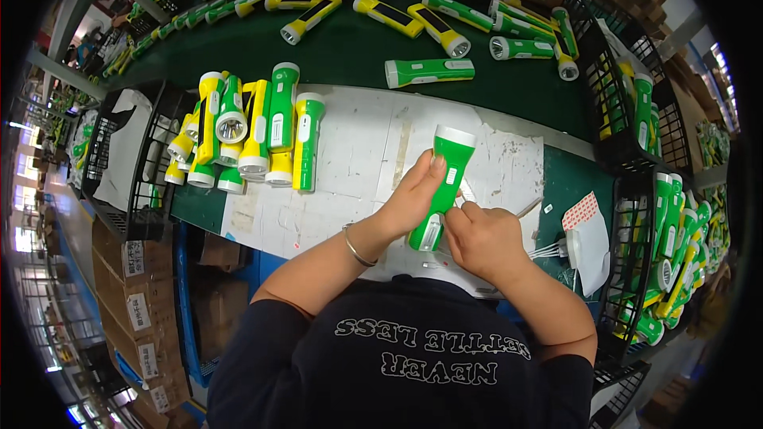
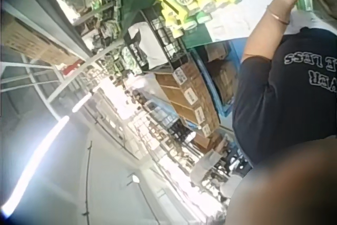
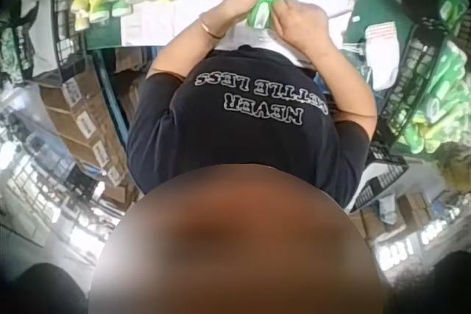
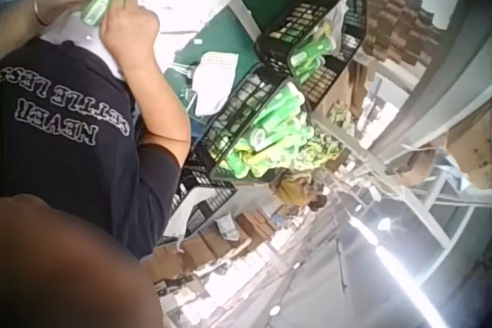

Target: Assembling flashlights by fitting component parts, applying stickers, and verifying functionality at a factory workstation.

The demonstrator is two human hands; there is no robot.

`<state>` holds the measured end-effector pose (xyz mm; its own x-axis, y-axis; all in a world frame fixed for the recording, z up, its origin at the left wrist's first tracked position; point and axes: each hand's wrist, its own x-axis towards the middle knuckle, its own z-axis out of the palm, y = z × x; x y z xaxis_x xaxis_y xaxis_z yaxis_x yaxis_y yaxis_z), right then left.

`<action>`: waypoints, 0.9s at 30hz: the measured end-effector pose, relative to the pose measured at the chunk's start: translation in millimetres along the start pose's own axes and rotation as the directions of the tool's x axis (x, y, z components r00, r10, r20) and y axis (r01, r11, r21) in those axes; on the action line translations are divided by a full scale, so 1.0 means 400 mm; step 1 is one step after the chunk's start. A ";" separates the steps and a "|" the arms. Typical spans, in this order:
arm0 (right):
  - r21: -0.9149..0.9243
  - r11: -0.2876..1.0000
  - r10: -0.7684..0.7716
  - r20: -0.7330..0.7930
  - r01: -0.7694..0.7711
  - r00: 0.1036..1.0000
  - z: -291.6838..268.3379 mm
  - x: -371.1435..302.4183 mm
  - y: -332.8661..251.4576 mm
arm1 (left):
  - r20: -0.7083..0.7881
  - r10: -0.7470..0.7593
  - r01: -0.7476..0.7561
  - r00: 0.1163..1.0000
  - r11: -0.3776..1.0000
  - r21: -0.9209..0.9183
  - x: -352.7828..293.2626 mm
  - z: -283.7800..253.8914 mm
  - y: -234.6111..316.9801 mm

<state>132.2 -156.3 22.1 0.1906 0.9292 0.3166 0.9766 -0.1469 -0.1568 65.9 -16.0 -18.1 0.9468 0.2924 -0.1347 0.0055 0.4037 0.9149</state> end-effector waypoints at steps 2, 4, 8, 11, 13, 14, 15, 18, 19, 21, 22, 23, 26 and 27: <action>0.034 0.999 -0.015 0.012 0.014 1.000 -0.001 -0.005 -0.005 | 0.002 0.045 -0.045 0.999 0.997 0.070 -0.004 -0.006 0.000; 0.065 0.998 -0.028 0.021 0.026 0.999 -0.001 -0.009 -0.010 | -0.025 0.042 -0.041 0.999 0.998 0.043 0.004 -0.020 0.006; 0.089 0.996 0.000 -0.034 0.003 0.999 -0.004 0.005 -0.009 | 0.026 0.091 -0.093 0.996 0.991 0.097 0.000 -0.021 0.036; 0.048 0.994 0.097 -0.061 -0.094 0.993 -0.002 0.018 -0.014 | 0.022 0.284 -0.276 0.959 0.908 0.314 0.010 -0.006 0.017; 0.080 0.996 0.046 -0.035 -0.043 0.998 -0.005 0.013 -0.012 | 0.048 0.284 -0.285 0.958 0.907 0.312 0.015 -0.022 0.010; 0.117 0.993 -0.010 -0.012 0.012 1.000 -0.008 0.007 -0.012 | 0.023 0.263 -0.259 0.965 0.928 0.266 0.019 -0.036 0.004; 0.177 0.982 -0.084 0.093 0.066 0.992 -0.021 -0.009 -0.019 | -0.001 0.240 -0.234 0.971 0.947 0.220 0.023 -0.049 0.001; 0.403 0.886 -0.302 0.132 0.227 0.944 -0.003 -0.055 -0.051 | -0.083 0.097 -0.101 0.992 0.994 -0.042 0.039 -0.073 0.028; 0.400 0.887 -0.302 0.129 0.229 0.945 0.001 -0.046 -0.047 | -0.105 0.089 -0.100 0.990 0.989 -0.106 0.048 -0.079 0.039; 0.346 0.921 -0.163 -0.081 0.181 0.983 0.008 -0.028 -0.046 | -0.147 0.033 -0.055 0.989 0.987 -0.149 0.031 -0.073 0.055; 0.304 0.948 -0.076 -0.069 0.093 0.995 0.001 -0.009 -0.039 | -0.178 -0.008 -0.025 0.984 0.983 -0.184 0.017 -0.057 0.065; 0.430 0.902 0.086 -0.069 -0.048 0.994 0.010 0.017 -0.038 | -0.133 -0.027 -0.004 0.991 0.975 -0.223 0.008 -0.061 0.052; 0.649 0.669 0.426 0.066 -0.363 0.902 0.048 0.055 -0.029 | -0.078 0.069 -0.054 0.995 0.983 0.175 0.014 -0.044 -0.006; 0.689 0.623 0.426 0.098 -0.371 0.899 0.060 0.042 -0.019 | -0.051 -0.019 0.018 0.999 1.000 -0.016 0.006 -0.032 0.006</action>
<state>125.7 -131.3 6.3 0.5779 0.8064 0.1258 0.4697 -0.2026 -0.8593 64.0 -3.1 -21.1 0.9288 0.3288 -0.1711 0.0173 0.4226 0.9062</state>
